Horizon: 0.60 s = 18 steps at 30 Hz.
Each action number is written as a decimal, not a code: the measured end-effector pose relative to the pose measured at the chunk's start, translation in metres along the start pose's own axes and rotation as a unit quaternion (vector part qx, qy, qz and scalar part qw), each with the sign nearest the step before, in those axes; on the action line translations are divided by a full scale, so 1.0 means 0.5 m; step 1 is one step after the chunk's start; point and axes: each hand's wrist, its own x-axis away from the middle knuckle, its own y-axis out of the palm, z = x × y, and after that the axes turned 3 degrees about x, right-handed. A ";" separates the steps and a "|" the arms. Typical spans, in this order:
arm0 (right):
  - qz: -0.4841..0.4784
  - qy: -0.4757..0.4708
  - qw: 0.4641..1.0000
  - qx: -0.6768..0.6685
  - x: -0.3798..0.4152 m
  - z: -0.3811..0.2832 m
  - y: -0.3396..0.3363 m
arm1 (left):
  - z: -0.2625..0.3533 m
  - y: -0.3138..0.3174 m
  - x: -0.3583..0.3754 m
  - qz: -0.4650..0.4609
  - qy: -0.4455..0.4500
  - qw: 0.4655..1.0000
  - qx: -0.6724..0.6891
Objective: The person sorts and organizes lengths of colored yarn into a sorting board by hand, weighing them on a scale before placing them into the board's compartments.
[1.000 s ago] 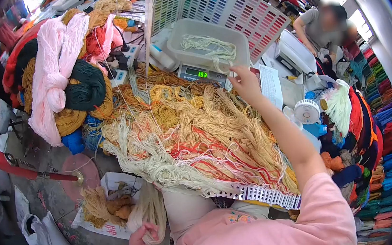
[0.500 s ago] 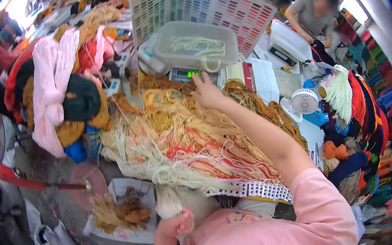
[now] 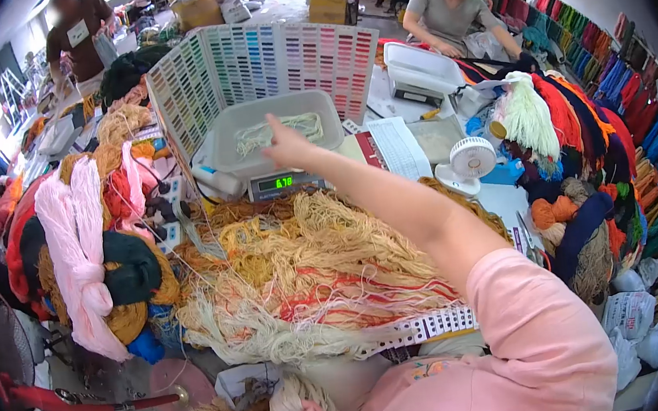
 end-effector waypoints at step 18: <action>-0.243 -0.029 0.913 -0.325 0.501 -0.047 0.012 | 0.011 0.160 -0.200 0.024 0.225 0.973 -0.049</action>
